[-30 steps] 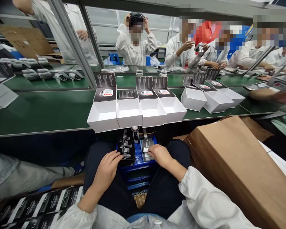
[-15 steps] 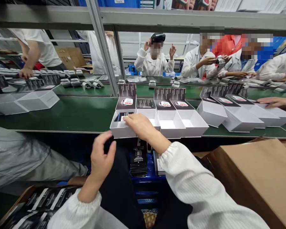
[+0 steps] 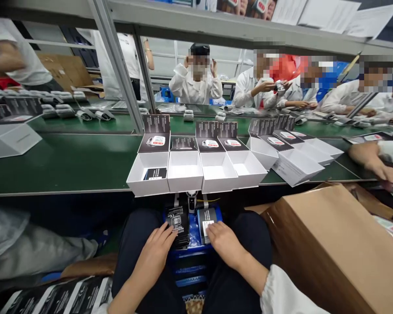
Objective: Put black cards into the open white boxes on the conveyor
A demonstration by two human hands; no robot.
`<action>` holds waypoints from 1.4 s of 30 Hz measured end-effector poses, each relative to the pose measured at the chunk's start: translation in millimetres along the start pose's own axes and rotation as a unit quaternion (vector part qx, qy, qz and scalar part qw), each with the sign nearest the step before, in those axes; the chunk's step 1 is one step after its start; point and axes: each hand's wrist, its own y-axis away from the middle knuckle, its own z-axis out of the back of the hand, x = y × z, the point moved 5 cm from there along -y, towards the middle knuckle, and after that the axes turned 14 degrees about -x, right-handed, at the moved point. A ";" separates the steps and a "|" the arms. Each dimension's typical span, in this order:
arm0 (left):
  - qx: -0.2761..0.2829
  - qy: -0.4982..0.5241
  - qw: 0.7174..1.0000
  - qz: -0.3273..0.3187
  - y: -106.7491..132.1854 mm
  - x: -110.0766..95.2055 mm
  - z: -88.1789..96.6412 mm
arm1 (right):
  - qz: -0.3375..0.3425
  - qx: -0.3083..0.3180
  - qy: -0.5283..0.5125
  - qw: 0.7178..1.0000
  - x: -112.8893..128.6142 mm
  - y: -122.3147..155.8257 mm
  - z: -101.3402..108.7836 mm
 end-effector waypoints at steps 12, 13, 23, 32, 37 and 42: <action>-0.272 0.214 0.938 -0.019 -17.1 -14.5 90.4 | -0.010 -0.028 -0.026 0.999 6.7 -2.9 -0.4; -0.277 0.226 0.934 -0.020 -18.0 -16.8 95.8 | -0.024 -0.020 -0.035 0.999 5.2 -4.2 -2.5; -0.264 0.267 0.926 -0.020 -33.5 -45.1 105.1 | -0.234 -0.045 -0.216 0.947 -10.2 -39.6 79.3; -0.471 0.205 0.856 0.063 -84.0 -17.6 148.9 | -0.003 -0.335 -0.038 0.941 27.9 -139.4 194.3; -0.228 0.110 0.964 0.084 -51.5 6.8 73.1 | 0.040 -0.258 0.012 0.965 -3.5 -182.9 165.5; 0.013 -0.009 0.998 0.055 -8.7 -0.4 -11.6 | -0.001 -0.157 -0.037 0.987 1.2 -83.9 97.2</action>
